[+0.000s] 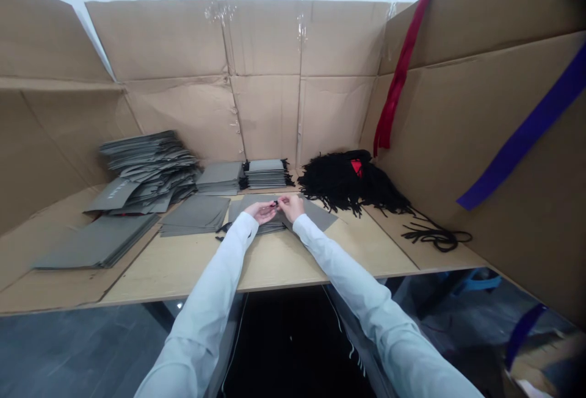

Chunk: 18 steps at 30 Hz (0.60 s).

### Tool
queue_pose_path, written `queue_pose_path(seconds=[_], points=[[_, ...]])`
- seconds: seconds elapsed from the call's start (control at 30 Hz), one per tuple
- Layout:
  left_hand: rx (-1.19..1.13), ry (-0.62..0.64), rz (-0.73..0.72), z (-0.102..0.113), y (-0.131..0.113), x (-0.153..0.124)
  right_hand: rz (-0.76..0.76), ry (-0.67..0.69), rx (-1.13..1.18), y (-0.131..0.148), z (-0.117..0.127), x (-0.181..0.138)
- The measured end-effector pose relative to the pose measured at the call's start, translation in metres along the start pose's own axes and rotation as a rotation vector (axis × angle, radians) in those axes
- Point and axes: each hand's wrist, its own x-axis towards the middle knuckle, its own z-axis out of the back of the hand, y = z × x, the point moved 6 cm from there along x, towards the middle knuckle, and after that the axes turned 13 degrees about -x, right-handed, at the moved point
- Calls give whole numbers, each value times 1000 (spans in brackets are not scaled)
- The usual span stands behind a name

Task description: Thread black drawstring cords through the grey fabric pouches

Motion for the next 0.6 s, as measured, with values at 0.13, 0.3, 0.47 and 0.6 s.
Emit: queue_pose_path(seconds=[0.13, 0.3, 0.47, 0.6], points=[[-135, 6, -88, 3, 3, 4, 111, -73, -102, 6, -2, -7], [-114, 36, -148, -2, 6, 3, 202, -98, -162, 8, -3, -9], [-50, 95, -225, -5, 7, -2, 209, -75, -47, 0, 1, -9], [20, 146, -296, -9, 6, -7, 220, -13, 54, -7, 0, -7]])
